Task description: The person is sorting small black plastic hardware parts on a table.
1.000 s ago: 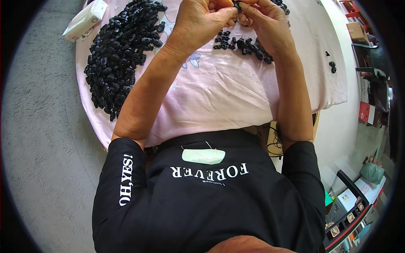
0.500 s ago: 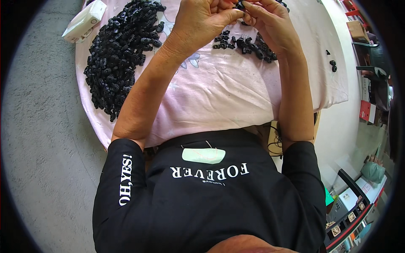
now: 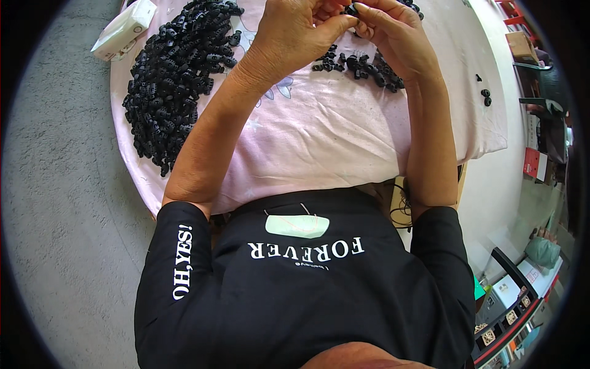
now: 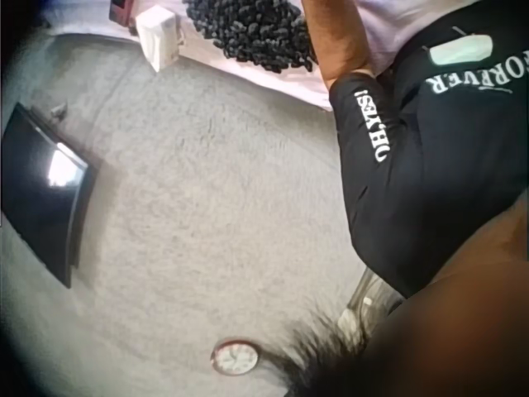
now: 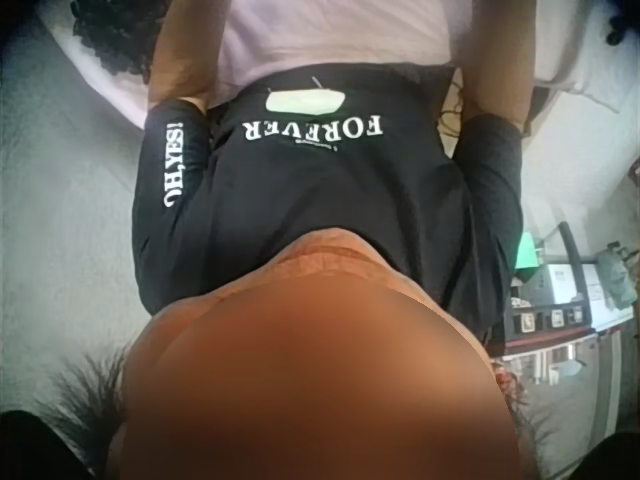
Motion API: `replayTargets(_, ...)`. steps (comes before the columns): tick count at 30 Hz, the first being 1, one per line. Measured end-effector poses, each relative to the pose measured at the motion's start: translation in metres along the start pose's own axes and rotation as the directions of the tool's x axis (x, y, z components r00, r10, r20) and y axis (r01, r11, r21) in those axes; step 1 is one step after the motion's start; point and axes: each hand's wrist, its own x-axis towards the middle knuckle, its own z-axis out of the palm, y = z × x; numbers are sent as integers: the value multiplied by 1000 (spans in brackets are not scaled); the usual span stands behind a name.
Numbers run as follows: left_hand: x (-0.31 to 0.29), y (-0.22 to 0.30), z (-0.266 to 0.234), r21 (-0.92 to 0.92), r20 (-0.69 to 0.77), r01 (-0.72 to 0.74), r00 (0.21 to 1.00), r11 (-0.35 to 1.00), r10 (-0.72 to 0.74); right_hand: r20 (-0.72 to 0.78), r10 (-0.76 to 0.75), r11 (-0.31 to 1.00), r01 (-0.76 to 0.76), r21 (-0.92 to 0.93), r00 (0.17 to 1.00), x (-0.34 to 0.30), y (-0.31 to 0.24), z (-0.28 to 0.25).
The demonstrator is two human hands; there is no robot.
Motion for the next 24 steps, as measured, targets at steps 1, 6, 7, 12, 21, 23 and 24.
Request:
replayTargets(1,0,-1,0,-6,-5,9,1000,1000,-9,-6,-3,1000,3,-11,1000,0,0,0)
replayTargets(6,-3,-5,5,-53,-51,-6,999,999,3,-39,2,1000,-2,-1,999,1,-2,5)
replayTargets(7,-3,-4,5,-77,-50,22,998,997,-26,-57,11,1000,-10,14,998,0,-3,6)
replayTargets(12,1,-9,2,-316,-21,163,984,935,-178,-89,9,997,-1,80,996,0,-2,5)
replayTargets(21,0,-13,4,-378,15,162,985,911,-170,-79,18,996,-11,93,997,0,-2,4)
replayTargets(23,0,-12,3,-365,15,159,986,917,-166,-82,21,997,-15,70,996,0,-2,5)
replayTargets(24,0,-11,2,-365,15,160,986,917,-166,-82,21,997,-15,70,996,0,-3,5)
